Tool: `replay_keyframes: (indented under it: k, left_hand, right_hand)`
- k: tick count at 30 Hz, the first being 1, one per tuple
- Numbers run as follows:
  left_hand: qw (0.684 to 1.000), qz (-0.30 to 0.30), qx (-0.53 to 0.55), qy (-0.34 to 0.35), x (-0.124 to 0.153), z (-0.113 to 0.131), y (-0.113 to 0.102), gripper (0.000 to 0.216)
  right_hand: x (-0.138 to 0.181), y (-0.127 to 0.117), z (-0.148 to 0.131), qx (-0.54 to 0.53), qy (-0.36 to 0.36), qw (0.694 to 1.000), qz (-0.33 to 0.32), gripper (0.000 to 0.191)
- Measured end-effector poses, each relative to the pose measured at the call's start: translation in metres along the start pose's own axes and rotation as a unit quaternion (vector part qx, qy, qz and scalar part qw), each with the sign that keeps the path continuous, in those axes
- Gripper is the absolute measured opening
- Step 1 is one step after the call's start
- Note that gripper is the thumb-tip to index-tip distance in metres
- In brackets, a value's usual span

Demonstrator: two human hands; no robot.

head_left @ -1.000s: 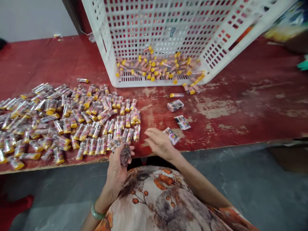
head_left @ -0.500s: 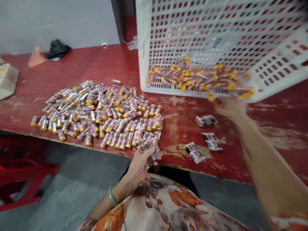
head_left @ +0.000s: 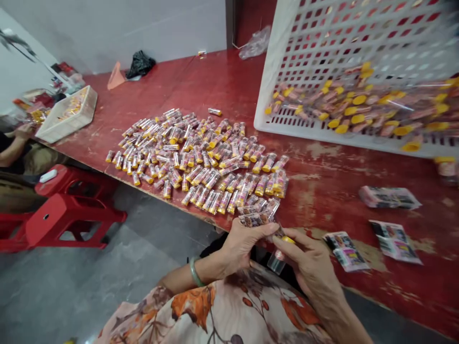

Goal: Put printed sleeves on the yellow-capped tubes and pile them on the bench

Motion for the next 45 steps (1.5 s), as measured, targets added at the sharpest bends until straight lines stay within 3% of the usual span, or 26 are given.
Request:
replay_keyframes:
  k: [4, 7, 9, 15, 18, 23, 29, 33, 40, 45]
  left_hand:
    - [1.000, -0.004, -0.005, 0.013, 0.006, 0.005, -0.005, 0.030]
    - [1.000, 0.016, -0.020, 0.007, 0.008, 0.010, -0.016, 0.028]
    - [0.998, 0.042, -0.034, 0.011, 0.007, 0.014, -0.026, 0.027]
    - [0.998, 0.053, 0.021, -0.019, 0.001, 0.014, -0.040, 0.028]
    - [0.998, 0.058, 0.029, -0.028, 0.001, 0.012, -0.038, 0.028]
    - [0.998, 0.048, 0.028, -0.033, 0.003, 0.011, -0.028, 0.032]
    - [0.999, 0.011, 0.026, -0.038, 0.005, 0.009, -0.015, 0.033]
    - [0.999, 0.000, 0.010, -0.044, 0.007, 0.007, -0.007, 0.034]
    - [0.999, -0.015, 0.012, -0.045, 0.007, 0.006, -0.006, 0.034]
    - [0.998, -0.030, 0.014, -0.057, 0.003, 0.003, -0.007, 0.030]
  right_hand:
    - [-0.010, 0.000, -0.006, 0.025, 0.001, 1.000, 0.006, 0.024]
    - [-0.014, 0.011, -0.006, 0.042, 0.041, 0.998, -0.028, 0.025]
    - [-0.015, 0.018, -0.012, 0.067, 0.025, 0.996, -0.058, 0.027]
    - [0.003, -0.001, -0.040, 0.077, -0.106, 0.987, -0.097, 0.023]
    - [0.026, -0.007, -0.057, 0.099, -0.221, 0.964, -0.109, 0.017]
    - [0.052, -0.009, -0.071, 0.138, -0.350, 0.926, -0.040, 0.018]
    - [0.049, -0.028, -0.068, 0.102, -0.362, 0.926, 0.041, 0.016]
    - [0.050, -0.028, -0.066, 0.104, -0.382, 0.917, 0.044, 0.017]
    - [0.048, -0.023, -0.063, 0.068, -0.361, 0.930, 0.021, 0.019]
    - [0.054, -0.016, -0.077, 0.147, -0.431, 0.890, 0.017, 0.022]
Point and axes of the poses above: each hand's wrist, its own x-axis away from the middle knuckle, its own y-axis out of the palm, z = x × y, the point moved 8 cm from there along -x, towards the middle knuckle, and after that the axes turned 2 degrees about z, right-handed, at the moved point
